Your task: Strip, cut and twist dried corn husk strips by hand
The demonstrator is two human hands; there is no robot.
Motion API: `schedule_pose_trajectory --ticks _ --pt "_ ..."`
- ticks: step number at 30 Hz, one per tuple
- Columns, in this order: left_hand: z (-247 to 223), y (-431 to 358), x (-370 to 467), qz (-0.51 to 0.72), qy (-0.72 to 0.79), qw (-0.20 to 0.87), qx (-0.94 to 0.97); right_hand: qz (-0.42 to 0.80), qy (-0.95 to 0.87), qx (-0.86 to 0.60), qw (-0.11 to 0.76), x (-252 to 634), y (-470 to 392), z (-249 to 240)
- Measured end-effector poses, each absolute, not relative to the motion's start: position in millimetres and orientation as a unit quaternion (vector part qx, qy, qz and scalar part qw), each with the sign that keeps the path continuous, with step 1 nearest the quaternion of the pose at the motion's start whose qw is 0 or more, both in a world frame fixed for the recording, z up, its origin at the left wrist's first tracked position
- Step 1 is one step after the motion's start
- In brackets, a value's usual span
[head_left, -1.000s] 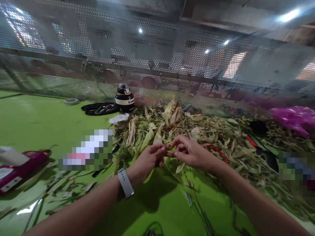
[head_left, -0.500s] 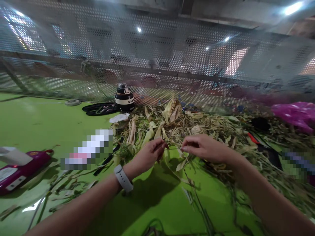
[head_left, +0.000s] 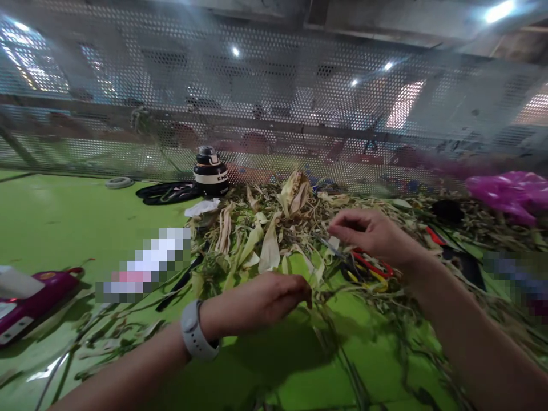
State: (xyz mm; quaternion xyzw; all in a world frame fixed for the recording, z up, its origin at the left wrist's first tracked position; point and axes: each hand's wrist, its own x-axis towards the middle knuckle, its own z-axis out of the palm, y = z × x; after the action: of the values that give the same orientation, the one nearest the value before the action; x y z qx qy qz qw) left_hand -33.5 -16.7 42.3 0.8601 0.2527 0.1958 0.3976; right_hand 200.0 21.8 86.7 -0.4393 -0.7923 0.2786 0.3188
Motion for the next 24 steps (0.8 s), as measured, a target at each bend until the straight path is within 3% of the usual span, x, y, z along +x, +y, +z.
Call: schedule_pose_trajectory --ticks 4,8,13,19,22,24 --pt "41 -8 -38 0.274 0.299 0.465 0.787 0.357 -0.761 -0.459 0.286 189 40 49" --pt "26 21 -45 0.377 0.439 0.443 0.685 0.416 -0.772 -0.438 0.198 172 40 23" --pt "5 35 -44 0.378 0.493 0.308 0.720 0.257 -0.879 -0.382 0.126 150 9 35" --pt "3 11 -35 0.249 0.412 0.196 0.854 0.056 -0.905 -0.368 0.206 158 -8 74" --pt "18 -8 -31 0.157 0.280 0.175 0.931 0.111 -0.873 -0.378 0.286 171 4 80" --pt "29 -15 -30 0.169 0.223 0.206 0.938 0.189 -0.840 -0.403 0.310 175 16 71"
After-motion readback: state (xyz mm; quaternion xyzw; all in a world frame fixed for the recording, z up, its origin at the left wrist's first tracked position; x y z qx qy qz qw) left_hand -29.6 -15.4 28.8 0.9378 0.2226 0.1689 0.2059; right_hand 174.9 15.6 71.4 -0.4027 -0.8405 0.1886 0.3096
